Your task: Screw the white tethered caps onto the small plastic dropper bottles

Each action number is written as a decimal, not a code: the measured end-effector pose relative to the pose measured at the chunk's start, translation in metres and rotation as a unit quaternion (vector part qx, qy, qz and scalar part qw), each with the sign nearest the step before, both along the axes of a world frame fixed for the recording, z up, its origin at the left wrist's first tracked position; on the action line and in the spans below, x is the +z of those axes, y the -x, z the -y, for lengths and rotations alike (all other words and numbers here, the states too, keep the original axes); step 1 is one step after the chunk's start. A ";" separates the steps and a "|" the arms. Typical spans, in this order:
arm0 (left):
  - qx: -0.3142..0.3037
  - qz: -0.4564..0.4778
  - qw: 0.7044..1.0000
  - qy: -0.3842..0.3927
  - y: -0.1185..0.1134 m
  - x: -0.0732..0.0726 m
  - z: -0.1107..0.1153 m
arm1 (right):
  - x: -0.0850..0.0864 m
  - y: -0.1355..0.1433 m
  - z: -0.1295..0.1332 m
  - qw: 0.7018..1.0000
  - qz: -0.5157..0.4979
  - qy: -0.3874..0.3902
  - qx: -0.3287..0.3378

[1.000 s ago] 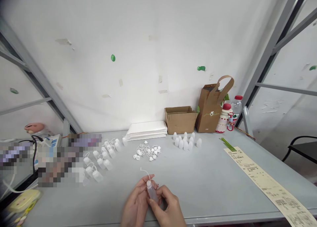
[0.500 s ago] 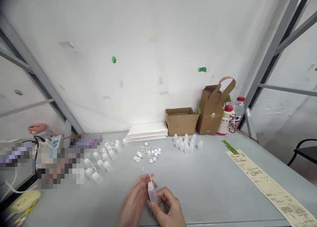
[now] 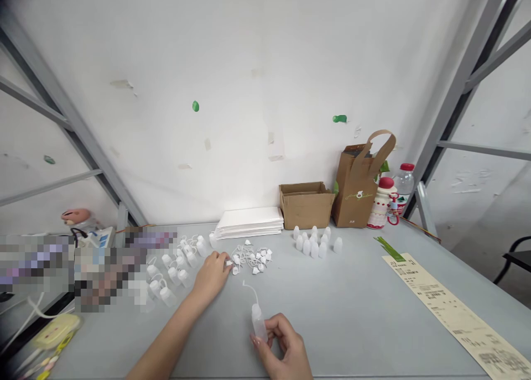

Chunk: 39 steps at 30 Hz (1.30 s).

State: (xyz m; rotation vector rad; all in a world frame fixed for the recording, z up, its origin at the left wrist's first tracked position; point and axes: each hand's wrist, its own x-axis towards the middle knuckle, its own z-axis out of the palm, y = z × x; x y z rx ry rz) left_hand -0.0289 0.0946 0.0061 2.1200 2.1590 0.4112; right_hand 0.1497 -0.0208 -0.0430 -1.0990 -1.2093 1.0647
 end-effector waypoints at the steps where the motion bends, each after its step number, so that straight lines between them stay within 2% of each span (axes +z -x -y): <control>1: -0.001 -0.004 1.000 0.001 0.001 -0.001 -0.001 | -0.001 0.000 0.000 1.000 0.006 -0.001 -0.002; 6: 0.011 -0.011 1.000 0.003 0.005 -0.004 0.000 | -0.004 0.000 -0.001 0.999 0.042 -0.006 -0.016; 11: 0.020 0.022 1.000 -0.008 0.011 0.003 0.005 | -0.001 0.000 -0.001 0.998 0.064 0.004 -0.020; 14: 0.019 0.073 0.997 -0.024 0.013 0.009 0.018 | -0.001 0.000 -0.001 0.998 0.057 0.009 -0.015; 18: 0.006 0.174 0.984 -0.047 0.004 0.011 0.048 | -0.003 0.001 -0.003 0.999 0.017 0.030 -0.005; 20: -0.017 0.354 0.934 -0.047 -0.006 0.009 0.064 | -0.003 0.002 -0.003 0.999 -0.006 0.035 -0.005; 23: -0.001 0.578 0.816 0.035 -0.023 0.003 0.083 | -0.002 0.001 -0.003 0.999 -0.018 0.030 -0.009; 25: 0.034 0.660 0.747 0.065 -0.033 0.000 0.091 | -0.001 0.001 -0.002 1.000 0.001 0.020 -0.020; 28: 0.075 0.729 0.679 0.044 -0.046 -0.004 0.095 | -0.002 0.000 0.000 0.999 0.044 -0.003 -0.031; 30: 0.067 0.750 0.656 0.041 -0.051 -0.006 0.096 | -0.004 0.000 0.001 0.997 0.069 -0.017 -0.028; 32: 0.047 0.755 0.651 0.053 -0.054 -0.006 0.097 | -0.006 0.000 0.001 0.995 0.088 -0.024 -0.026; 36: 0.033 0.742 0.664 0.078 -0.052 -0.004 0.097 | -0.008 0.001 0.001 0.991 0.126 -0.042 -0.033; 39: 0.035 0.730 0.677 0.085 -0.048 -0.002 0.097 | -0.009 0.005 0.002 0.983 0.156 -0.084 -0.047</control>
